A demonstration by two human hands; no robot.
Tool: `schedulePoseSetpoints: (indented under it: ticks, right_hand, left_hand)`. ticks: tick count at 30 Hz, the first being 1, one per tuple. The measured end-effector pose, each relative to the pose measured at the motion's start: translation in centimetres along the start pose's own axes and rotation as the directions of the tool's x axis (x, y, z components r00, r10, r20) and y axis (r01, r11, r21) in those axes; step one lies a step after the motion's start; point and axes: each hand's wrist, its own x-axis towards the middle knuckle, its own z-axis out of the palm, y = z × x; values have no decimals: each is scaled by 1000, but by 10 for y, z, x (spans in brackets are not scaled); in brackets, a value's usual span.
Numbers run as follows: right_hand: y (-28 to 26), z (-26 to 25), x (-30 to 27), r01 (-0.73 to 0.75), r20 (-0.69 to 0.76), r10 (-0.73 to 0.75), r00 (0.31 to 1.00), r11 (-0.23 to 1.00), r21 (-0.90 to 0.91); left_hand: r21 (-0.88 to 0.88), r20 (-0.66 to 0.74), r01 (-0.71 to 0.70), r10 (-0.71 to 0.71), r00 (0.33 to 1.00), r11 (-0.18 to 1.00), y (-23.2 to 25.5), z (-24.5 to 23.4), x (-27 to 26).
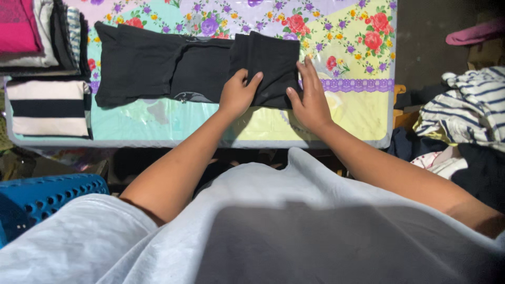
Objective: The person spreads a black shirt on a floral-patterned surface, folds the sleeves and sides inward to form a rectangle, and places it onto a stack. The person then picks up a striped shirt and begins spreading it out on the surface.
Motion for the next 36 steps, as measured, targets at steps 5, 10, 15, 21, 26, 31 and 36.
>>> schedulePoseSetpoints:
  ticks: [5, 10, 15, 21, 26, 31, 36]
  right_hand:
    - [-14, 4, 21, 132, 64, -124, 990, 983, -125]
    - [-16, 21, 41, 147, 359, -27, 933, 939, -310]
    - [5, 32, 40, 112, 338, -45, 940, 977, -181]
    - [30, 32, 21, -113, 26, 110, 994, 974, 198]
    - [16, 21, 19, 68, 79, -70, 994, 997, 28]
    - [-3, 24, 32, 139, 333, -65, 941, 969, -205]
    - [-14, 28, 40, 138, 283, -60, 957, 954, -265]
  left_hand:
    - [113, -279, -317, 337, 899, 942, 25, 8, -10]
    - [259, -456, -214, 315, 832, 942, -11, 1, -15]
    - [100, -385, 91, -46, 922, 991, -22, -11, -4]
    - [257, -440, 20, 99, 892, 966, -4, -10, 32]
    - [291, -275, 66, 17, 961, 954, 29, 8, 30]
    - [82, -408, 38, -1, 913, 996, -14, -3, 43]
    - [311, -462, 210, -45, 886, 927, -29, -8, 48]
